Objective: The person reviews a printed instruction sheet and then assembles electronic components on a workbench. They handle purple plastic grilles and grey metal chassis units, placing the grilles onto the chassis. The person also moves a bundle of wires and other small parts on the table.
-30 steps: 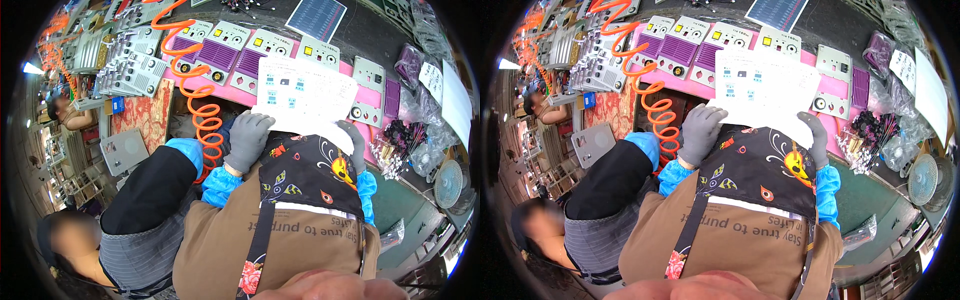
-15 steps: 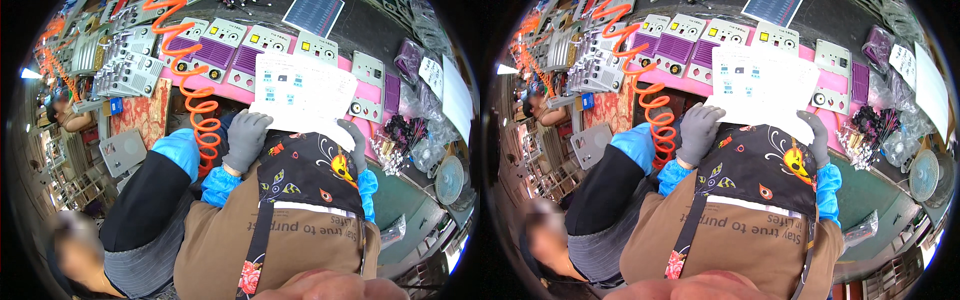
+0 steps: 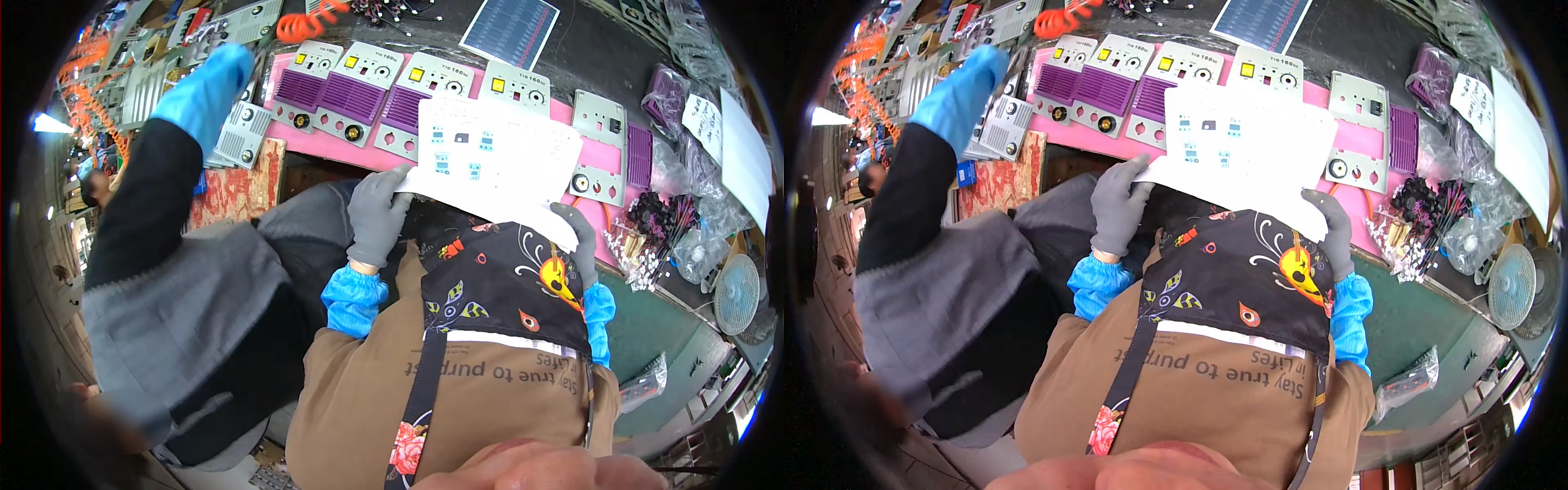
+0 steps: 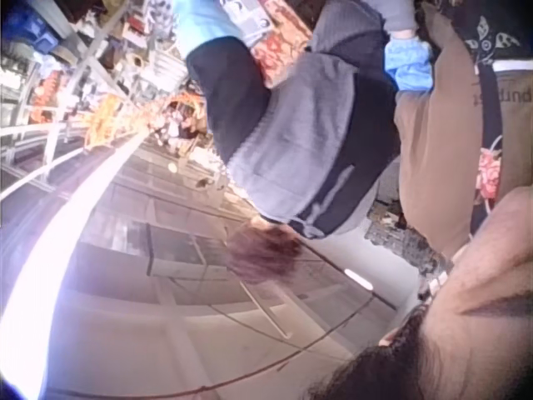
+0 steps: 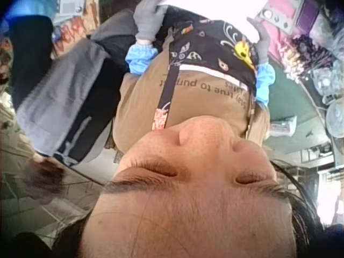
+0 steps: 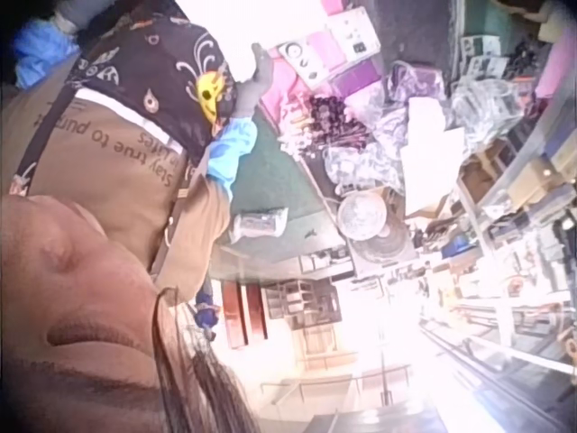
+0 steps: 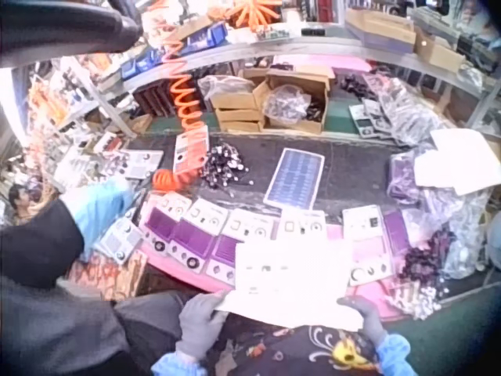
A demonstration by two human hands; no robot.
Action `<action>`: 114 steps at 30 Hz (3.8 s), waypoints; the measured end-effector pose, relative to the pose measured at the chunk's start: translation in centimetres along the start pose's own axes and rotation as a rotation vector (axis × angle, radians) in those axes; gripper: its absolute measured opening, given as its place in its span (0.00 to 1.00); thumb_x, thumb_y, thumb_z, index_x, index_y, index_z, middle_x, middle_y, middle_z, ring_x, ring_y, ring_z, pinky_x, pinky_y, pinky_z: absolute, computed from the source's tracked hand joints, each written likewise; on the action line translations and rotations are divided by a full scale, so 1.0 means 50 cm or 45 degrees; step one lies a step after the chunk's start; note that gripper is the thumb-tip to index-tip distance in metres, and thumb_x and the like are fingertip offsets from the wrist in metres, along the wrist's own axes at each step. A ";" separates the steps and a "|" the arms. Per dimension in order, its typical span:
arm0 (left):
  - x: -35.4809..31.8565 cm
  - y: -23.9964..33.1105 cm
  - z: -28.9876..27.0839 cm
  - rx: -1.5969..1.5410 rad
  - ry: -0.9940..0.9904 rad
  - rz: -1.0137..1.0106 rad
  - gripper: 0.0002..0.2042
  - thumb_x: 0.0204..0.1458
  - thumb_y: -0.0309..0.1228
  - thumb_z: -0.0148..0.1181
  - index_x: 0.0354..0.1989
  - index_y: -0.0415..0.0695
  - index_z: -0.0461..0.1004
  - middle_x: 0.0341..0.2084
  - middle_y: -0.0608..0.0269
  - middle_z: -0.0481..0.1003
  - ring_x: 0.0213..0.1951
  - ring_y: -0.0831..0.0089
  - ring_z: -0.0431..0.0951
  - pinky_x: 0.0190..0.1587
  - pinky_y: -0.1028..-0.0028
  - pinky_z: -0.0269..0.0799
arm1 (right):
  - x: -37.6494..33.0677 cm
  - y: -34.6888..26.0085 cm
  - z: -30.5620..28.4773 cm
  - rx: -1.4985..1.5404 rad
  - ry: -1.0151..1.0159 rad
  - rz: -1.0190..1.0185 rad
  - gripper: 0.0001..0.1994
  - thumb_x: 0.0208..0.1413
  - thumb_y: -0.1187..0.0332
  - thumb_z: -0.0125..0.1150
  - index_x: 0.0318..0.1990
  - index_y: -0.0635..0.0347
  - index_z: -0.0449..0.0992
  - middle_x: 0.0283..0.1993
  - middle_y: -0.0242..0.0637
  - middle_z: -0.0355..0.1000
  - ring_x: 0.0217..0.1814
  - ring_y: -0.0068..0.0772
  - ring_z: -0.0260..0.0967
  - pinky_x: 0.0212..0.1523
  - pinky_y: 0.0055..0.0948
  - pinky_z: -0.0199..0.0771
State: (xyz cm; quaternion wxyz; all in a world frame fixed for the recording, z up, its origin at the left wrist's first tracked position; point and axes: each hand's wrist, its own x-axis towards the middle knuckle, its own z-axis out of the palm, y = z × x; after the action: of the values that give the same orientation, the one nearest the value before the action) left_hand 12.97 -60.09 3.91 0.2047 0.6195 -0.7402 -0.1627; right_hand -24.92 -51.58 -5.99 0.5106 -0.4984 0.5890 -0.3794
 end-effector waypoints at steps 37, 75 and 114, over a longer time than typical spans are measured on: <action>0.014 -0.062 0.130 -0.820 -0.002 -0.812 0.29 0.57 0.31 0.63 0.67 0.38 0.63 0.55 0.43 0.74 0.54 0.60 0.77 0.56 0.67 0.72 | 0.029 0.010 0.011 -0.347 0.224 0.219 0.16 0.59 0.69 0.64 0.54 0.60 0.78 0.52 0.40 0.77 0.53 0.31 0.74 0.56 0.30 0.73; 0.079 -0.062 0.162 -1.425 -0.454 -0.608 0.18 0.60 0.29 0.59 0.56 0.34 0.72 0.47 0.57 0.78 0.48 0.69 0.78 0.52 0.70 0.73 | 0.103 -0.024 0.034 0.519 0.025 0.253 0.22 0.61 0.68 0.62 0.60 0.70 0.71 0.55 0.40 0.75 0.53 0.30 0.71 0.55 0.30 0.70; 0.293 0.168 0.311 0.035 -0.151 0.610 0.30 0.47 0.39 0.69 0.60 0.48 0.70 0.59 0.54 0.69 0.66 0.49 0.60 0.67 0.53 0.57 | 0.164 -0.047 0.041 -0.256 0.465 0.217 0.34 0.56 0.69 0.60 0.71 0.50 0.60 0.50 0.44 0.77 0.42 0.33 0.75 0.48 0.33 0.76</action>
State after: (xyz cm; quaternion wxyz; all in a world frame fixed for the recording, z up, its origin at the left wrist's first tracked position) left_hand -4.17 -73.19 -3.87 0.1851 0.4183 -0.8789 -0.1354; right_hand -22.30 -59.95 -5.96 0.3735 -0.4184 0.7466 -0.3579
